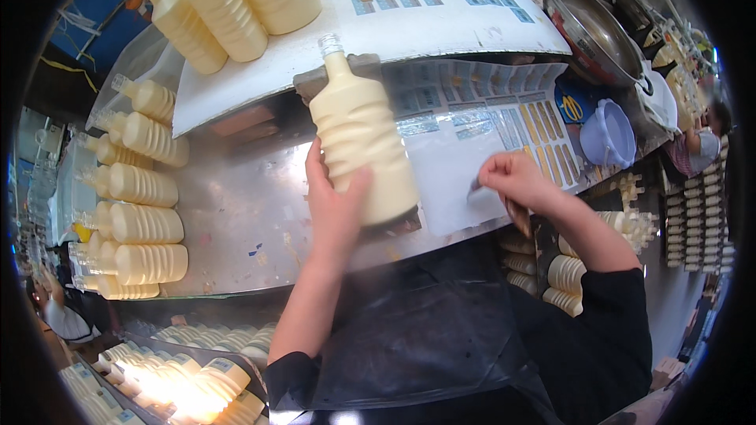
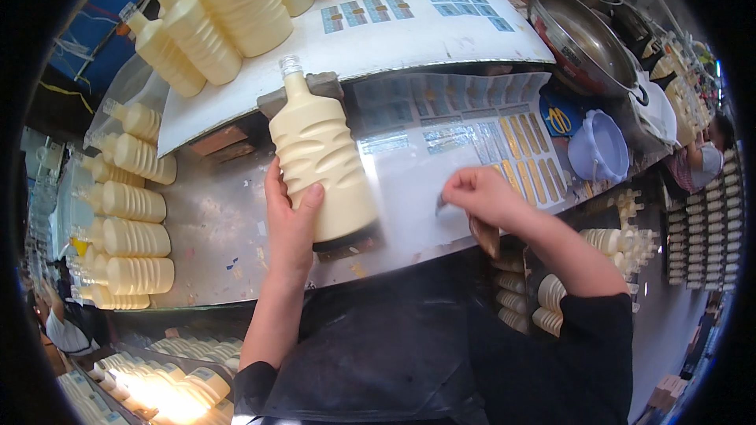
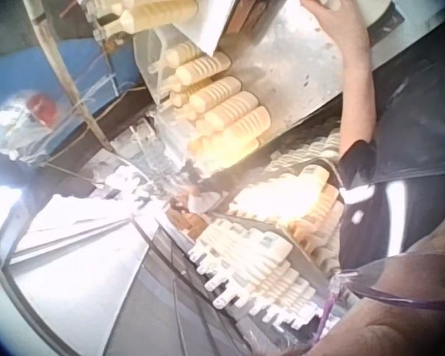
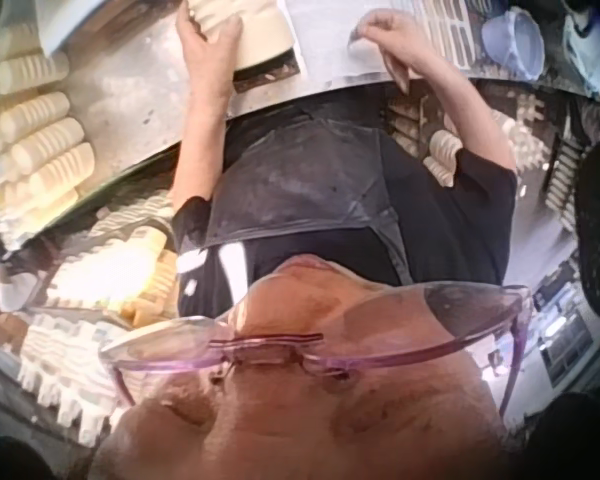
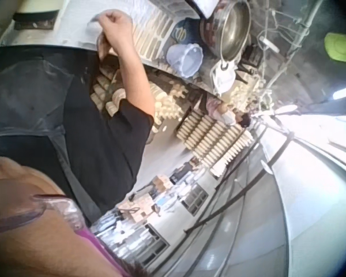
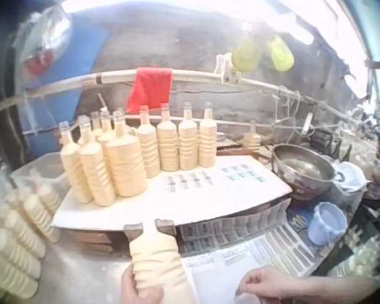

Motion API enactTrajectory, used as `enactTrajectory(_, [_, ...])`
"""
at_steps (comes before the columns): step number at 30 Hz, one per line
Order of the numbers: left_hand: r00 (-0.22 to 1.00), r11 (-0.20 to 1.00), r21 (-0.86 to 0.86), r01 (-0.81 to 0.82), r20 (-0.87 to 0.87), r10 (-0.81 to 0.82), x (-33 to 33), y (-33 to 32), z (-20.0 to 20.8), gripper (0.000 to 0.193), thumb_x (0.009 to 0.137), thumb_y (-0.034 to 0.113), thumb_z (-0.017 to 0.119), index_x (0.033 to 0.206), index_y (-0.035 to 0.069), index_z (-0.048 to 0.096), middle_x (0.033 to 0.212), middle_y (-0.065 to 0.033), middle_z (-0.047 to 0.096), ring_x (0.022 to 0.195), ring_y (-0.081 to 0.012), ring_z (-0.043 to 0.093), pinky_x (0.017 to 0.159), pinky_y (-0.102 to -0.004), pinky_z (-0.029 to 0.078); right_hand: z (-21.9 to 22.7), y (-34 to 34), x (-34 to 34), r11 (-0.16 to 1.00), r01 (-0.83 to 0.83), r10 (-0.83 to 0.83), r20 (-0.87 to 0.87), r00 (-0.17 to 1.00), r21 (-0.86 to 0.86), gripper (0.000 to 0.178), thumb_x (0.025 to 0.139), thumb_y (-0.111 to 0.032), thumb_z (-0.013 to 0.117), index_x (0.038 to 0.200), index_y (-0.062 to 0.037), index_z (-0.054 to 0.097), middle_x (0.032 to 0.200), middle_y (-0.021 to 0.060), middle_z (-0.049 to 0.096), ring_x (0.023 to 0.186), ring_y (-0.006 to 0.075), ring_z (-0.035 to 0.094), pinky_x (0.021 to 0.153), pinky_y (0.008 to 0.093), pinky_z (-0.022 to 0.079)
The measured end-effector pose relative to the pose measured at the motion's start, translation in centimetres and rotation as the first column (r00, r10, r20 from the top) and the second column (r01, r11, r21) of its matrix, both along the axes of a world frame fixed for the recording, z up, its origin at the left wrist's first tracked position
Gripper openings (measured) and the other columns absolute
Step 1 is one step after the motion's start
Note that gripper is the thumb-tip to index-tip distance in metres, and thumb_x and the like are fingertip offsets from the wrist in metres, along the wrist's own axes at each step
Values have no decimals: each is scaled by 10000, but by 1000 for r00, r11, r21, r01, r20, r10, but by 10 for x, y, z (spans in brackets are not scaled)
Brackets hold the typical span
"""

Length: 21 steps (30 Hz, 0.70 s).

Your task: The person applies rectangular labels to the sides of white plastic bottles. They pick up a bottle, smooth a label onto its surface, and place the finished bottle on a nearby shelf. The process is repeated for multiple bottles.

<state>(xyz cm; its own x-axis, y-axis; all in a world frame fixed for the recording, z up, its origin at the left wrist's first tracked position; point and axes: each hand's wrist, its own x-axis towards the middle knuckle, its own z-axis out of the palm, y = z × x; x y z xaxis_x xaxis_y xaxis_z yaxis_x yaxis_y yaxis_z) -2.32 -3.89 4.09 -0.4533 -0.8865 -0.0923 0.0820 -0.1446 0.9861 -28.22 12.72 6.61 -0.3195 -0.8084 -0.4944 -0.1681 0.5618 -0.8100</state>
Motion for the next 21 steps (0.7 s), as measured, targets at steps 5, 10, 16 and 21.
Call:
enactTrajectory(5, [999, 999, 50, 6, 48, -8, 0, -2, 5, 932, 869, 150, 759, 1579, -28, 182, 1467, -239, 471, 1336, -289, 525, 1098, -400, 463, 65, -100, 13, 930, -166, 117, -165, 979, -329, 123, 942, -136, 678, 973, -24, 721, 740, -31, 658, 616, 22, 565, 546, 210, 453])
enactTrajectory(10, [990, 987, -163, -3, 139, 26, 2, -18, 8, 965, 836, 138, 784, 1591, 28, 193, 1519, -219, 417, 1327, -309, 527, 1077, -416, 484, 87, -164, 49, 319, -830, 4, -876, 483, -457, 97, 834, -41, 688, 912, -51, 631, 741, 37, 644, 619, 204, 667, 525, 337, 515])
enactTrajectory(16, [987, 994, 106, 11, -159, 6, -4, -54, 23, 595, 1012, 320, 606, 1491, 34, 400, 1402, -141, 505, 1276, -234, 521, 1098, -363, 411, 88, -170, 34, 150, -989, 125, -992, 5, 14, 141, 758, -57, 706, 886, -59, 646, 1076, 115, 746, 656, 208, 701, 517, 313, 547])
enactTrajectory(21, [996, 996, 30, -84, -8, 84, -20, -76, 16, 305, 1005, 222, 673, 1230, 38, 580, 1128, -30, 615, 1054, -110, 559, 972, -285, 454, 81, -177, 18, 162, -987, 98, -995, 24, -8, 172, 739, -53, 726, 893, -54, 650, 1102, 112, 741, 651, 209, 694, 522, 310, 547])
